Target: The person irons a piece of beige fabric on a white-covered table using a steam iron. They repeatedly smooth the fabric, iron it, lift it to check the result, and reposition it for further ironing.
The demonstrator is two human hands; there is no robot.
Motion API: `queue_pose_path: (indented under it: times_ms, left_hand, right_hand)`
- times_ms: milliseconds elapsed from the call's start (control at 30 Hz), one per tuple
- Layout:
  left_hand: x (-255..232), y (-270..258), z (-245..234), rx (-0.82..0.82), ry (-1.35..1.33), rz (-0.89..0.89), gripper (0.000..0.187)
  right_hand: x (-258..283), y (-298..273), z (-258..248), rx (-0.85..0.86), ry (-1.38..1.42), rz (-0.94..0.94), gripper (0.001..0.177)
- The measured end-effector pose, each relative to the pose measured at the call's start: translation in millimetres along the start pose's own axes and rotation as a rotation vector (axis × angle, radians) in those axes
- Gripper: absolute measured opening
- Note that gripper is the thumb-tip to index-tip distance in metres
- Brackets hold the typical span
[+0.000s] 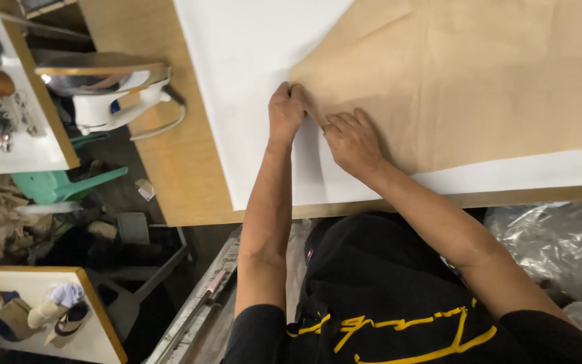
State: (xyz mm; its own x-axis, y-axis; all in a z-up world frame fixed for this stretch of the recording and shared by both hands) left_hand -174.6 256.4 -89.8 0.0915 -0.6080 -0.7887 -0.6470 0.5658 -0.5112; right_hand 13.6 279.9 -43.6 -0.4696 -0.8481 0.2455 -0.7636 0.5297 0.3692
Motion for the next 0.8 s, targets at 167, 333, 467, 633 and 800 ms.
queue_pose_path:
  times_ms: [167, 333, 467, 633, 800]
  left_hand:
    - [19, 7, -90, -0.050, 0.053, 0.012, 0.039]
    - [-8, -27, -150, -0.038, 0.020, 0.034, 0.036]
    - [64, -6, -222, -0.540, 0.045, 0.256, 0.036]
    - [76, 18, -283, -0.763, -0.107, 0.380, 0.075]
    - [42, 39, -297, -0.686, -0.402, 0.539, 0.069]
  right_hand:
    - [69, 19, 48, 0.142, 0.057, -0.022, 0.015]
    - [92, 27, 70, 0.247, 0.056, -0.035, 0.016]
    - [98, 21, 97, 0.292, 0.045, -0.051, 0.014]
    - [96, 49, 56, 0.363, 0.078, -0.061, 0.023]
    - [4, 64, 72, 0.414, -0.100, 0.199, 0.079]
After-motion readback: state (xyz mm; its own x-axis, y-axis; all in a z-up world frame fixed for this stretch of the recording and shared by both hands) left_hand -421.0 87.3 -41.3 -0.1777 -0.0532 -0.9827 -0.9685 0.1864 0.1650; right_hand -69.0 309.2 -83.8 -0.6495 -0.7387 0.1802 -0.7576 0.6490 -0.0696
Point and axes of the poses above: each hand's wrist, its own y-axis towards the middle knuckle, its own z-axis out of the palm, x = y × z, the point moved 2 cm from there along y, towards the middle knuckle, and after that the axes turned 13 degrees about -y, right-handed, at the moved point
